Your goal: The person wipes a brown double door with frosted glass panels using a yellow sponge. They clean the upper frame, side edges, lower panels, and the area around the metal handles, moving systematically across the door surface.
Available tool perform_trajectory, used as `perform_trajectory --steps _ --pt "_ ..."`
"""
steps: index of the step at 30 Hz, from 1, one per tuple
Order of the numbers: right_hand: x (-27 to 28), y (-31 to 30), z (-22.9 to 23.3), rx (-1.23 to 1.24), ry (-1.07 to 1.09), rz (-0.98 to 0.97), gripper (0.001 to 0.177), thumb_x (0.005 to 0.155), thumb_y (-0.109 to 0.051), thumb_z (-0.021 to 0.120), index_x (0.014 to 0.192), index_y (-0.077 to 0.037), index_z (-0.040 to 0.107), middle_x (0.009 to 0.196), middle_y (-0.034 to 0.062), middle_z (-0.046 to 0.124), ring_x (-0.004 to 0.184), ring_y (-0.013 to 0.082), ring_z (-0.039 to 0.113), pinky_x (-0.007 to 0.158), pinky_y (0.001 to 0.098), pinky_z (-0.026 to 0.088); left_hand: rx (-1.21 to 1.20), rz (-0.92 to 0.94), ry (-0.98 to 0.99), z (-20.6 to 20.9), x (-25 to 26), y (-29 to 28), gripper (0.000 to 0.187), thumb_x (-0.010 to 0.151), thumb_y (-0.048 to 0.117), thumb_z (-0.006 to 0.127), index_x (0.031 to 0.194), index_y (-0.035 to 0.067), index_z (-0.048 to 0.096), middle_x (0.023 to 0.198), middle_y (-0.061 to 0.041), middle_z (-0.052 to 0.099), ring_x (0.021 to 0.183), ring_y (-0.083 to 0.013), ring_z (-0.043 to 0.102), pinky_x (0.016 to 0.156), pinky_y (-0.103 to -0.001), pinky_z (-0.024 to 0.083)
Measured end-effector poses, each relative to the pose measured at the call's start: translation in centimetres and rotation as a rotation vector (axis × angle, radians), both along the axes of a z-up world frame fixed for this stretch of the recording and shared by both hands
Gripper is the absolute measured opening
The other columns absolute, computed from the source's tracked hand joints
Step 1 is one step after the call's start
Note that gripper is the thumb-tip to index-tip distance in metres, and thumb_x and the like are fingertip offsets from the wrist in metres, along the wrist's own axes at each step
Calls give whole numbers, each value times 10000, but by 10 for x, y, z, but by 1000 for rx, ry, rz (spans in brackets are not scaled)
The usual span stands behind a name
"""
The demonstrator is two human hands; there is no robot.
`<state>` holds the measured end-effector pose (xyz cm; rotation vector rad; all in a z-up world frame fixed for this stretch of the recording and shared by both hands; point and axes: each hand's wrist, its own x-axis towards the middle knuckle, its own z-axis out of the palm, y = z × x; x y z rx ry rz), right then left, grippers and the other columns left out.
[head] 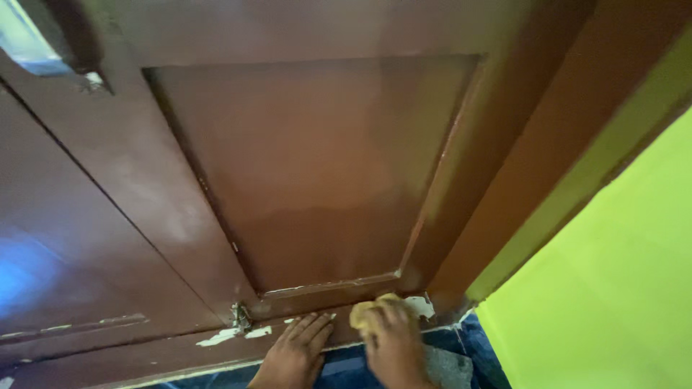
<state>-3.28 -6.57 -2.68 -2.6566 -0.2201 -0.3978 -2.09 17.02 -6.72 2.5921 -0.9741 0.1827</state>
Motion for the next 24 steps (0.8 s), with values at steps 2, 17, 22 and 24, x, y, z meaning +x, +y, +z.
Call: perform_trajectory --steps 2,17,22,24 --pt "-1 -24 1 21 -9 -101 376 824 -190 706 1180 -101 627 1264 177 594 1264 398 515 1115 543 368 132 35 102 2 -5 9 688 857 199 695 1494 87 462 1616 -154 376 1492 -370 315 1188 -513 228" --pt "-2 -5 -4 285 -87 -164 264 861 -236 730 1074 -81 710 1292 172 628 1175 349 618 1006 480 490 19 64 187 41 -29 14 735 932 320 697 1524 27 373 1615 -197 329 1498 -411 243 1204 -549 160" --pt "7 18 5 301 -370 -212 372 798 -208 768 1121 -42 689 1255 188 587 1185 369 559 987 506 460 -194 210 261 60 -29 1 679 895 181 694 1494 23 417 1556 -229 411 1442 -417 368 1199 -478 282" --pt "12 41 7 312 -303 -203 373 812 -198 769 1137 -38 681 1242 180 578 1166 353 560 961 500 467 -237 226 244 69 -28 -3 680 860 140 707 1464 0 429 1524 -238 446 1425 -419 402 1176 -469 320"
